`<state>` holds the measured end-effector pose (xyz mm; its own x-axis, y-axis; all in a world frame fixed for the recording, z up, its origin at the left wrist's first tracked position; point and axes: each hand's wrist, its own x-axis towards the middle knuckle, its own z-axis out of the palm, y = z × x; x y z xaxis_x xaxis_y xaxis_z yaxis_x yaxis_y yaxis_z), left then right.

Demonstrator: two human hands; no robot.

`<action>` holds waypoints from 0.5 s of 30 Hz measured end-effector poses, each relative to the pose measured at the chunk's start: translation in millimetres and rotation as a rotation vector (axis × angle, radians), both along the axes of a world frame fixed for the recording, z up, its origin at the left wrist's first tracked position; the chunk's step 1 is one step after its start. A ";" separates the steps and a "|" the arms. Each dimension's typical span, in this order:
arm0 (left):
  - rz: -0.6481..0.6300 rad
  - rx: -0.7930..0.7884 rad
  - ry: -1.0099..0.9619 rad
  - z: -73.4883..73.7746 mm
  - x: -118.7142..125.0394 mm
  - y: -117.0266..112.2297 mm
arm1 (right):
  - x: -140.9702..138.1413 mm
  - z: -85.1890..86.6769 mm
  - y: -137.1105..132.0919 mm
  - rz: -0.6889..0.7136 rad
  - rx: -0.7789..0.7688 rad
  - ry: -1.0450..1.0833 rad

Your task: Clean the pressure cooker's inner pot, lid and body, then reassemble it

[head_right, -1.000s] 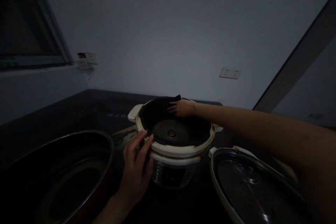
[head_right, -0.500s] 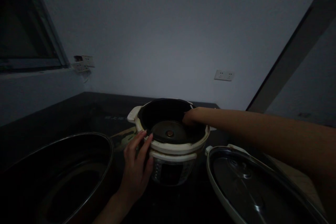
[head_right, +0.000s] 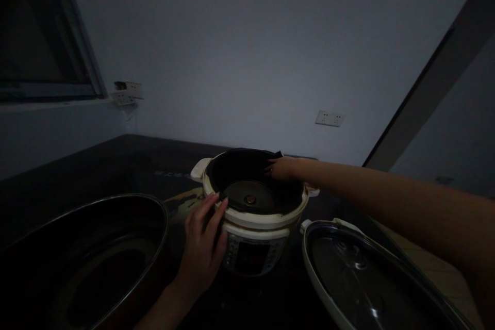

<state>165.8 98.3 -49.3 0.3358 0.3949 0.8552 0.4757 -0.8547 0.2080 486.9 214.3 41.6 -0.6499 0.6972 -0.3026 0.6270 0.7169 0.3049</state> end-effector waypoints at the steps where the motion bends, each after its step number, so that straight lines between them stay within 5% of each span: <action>1: -0.001 0.003 -0.003 -0.1 0.0 -0.1 | -1.2 4.4 6.1 0.064 0.000 -0.027; 7: 0.019 0.020 0.021 -1.2 0.1 1.8 | -27.3 33.2 45.0 0.360 -0.001 -0.074; 15: 0.051 0.074 0.047 -0.2 1.1 5.7 | -64.3 39.2 70.5 0.587 0.004 -0.013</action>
<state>166.9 104.1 -49.5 0.3570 0.3490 0.8665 0.5265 -0.8414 0.1219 422.6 284.8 80.8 -0.9240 0.2225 -0.3109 0.1215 0.9420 0.3130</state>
